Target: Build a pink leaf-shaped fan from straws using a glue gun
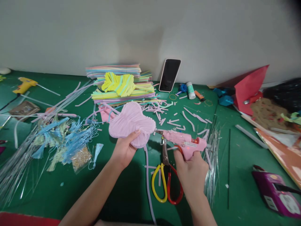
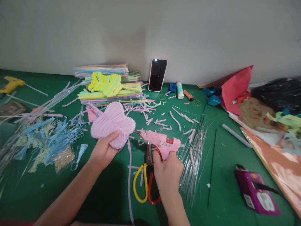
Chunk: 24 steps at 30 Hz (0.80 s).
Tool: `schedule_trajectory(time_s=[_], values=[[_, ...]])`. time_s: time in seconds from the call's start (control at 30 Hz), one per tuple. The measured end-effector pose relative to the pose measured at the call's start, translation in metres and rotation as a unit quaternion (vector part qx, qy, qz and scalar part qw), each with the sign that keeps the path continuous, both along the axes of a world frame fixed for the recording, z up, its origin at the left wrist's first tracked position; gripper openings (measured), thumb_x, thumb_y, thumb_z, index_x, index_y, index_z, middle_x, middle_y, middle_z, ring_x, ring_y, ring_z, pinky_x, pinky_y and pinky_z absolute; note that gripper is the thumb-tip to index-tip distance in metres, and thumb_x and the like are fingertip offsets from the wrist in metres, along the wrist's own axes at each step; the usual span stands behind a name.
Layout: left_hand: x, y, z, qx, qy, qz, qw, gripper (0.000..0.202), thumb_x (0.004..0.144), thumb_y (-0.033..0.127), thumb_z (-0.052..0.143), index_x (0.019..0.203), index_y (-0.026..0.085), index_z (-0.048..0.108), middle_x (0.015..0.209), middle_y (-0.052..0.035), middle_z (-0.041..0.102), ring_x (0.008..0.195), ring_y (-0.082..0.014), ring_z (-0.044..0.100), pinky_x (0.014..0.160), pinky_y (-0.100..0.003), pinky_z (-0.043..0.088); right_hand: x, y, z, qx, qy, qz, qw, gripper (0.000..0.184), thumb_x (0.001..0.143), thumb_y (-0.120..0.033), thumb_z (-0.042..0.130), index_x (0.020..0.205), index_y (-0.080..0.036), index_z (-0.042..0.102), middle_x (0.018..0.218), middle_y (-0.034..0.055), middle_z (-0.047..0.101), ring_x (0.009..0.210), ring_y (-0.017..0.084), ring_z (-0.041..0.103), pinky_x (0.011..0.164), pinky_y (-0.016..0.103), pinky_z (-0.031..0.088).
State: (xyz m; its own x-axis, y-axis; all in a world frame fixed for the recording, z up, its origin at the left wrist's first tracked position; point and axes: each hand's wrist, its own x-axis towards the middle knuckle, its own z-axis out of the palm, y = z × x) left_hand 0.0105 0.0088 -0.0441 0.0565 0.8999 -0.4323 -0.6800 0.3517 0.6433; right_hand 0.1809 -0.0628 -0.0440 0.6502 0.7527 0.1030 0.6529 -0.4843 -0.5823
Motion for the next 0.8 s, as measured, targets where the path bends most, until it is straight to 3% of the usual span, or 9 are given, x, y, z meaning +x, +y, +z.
schedule_trajectory(time_s=[0.33,0.6,0.8], values=[[-0.0024,0.0010,-0.0015,0.006,0.007,-0.007,1.000,0.058,0.073,0.007,0.074,0.128,0.018,0.057,0.112,-0.0083,0.072,0.111,-0.0246,0.065,0.094,-0.032,0.055,0.0012,0.0002,0.0004,0.018,0.002,0.004,1.000,0.033,0.066,-0.049,0.051,0.053,-0.030,0.027,0.037,-0.0006,0.044,0.038,0.019,0.045,0.044,0.029,0.031],[-0.0033,0.0025,0.0031,0.015,0.035,-0.003,0.999,0.059,0.070,0.008,0.075,0.125,0.022,0.059,0.109,-0.0056,0.073,0.113,-0.0278,0.063,0.097,-0.039,0.052,0.0015,0.0012,0.0020,0.002,0.005,0.001,1.000,0.032,0.065,-0.049,0.051,0.053,-0.031,0.028,0.038,-0.0006,0.043,0.038,0.019,0.044,0.044,0.029,0.031],[-0.0035,0.0027,0.0037,0.008,0.044,-0.008,0.999,0.052,0.070,0.010,0.076,0.119,0.023,0.063,0.104,-0.0053,0.075,0.111,-0.0278,0.065,0.095,-0.037,0.053,0.0026,0.0010,0.0003,0.004,-0.004,0.000,1.000,0.033,0.066,-0.048,0.051,0.053,-0.031,0.027,0.037,-0.0011,0.043,0.037,0.018,0.043,0.043,0.029,0.032]])
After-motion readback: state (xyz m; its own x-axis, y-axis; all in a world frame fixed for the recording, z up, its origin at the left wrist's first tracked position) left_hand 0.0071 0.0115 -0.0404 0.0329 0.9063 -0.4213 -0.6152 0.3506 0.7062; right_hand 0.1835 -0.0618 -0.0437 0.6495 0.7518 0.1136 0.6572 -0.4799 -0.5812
